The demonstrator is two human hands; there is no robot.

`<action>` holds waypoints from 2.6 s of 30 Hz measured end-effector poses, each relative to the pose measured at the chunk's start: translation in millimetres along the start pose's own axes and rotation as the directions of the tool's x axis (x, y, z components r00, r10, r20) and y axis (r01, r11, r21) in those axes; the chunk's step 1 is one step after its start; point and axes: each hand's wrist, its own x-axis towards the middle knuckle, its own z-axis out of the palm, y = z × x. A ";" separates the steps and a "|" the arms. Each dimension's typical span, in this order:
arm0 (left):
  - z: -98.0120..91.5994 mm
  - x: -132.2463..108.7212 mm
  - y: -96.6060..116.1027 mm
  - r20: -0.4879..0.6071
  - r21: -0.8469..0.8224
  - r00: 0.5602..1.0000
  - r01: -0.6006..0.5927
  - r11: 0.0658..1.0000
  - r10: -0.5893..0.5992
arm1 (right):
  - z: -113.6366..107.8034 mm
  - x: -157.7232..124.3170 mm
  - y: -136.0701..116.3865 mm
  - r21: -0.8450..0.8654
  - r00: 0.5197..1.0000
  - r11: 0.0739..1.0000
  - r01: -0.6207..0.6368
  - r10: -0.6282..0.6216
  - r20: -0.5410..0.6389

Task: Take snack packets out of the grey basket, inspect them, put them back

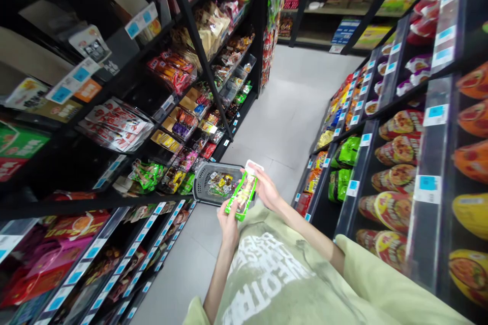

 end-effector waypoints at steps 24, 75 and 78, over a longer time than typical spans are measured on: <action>-2.4 -1.1 9.0 -0.029 0.306 0.971 -0.216 0.927 0.236 | 4.2 1.8 -1.7 -0.045 1.000 0.999 -0.023 0.023 0.005; -53.4 25.9 -13.7 0.294 0.185 0.954 0.007 0.983 -0.062 | 1.2 16.2 55.3 -0.290 0.971 0.927 -0.236 0.234 -0.042; -74.1 44.8 -19.5 0.194 0.120 0.971 0.116 0.986 -0.138 | 1.3 31.0 72.0 -0.289 0.949 0.906 -0.310 0.278 -0.147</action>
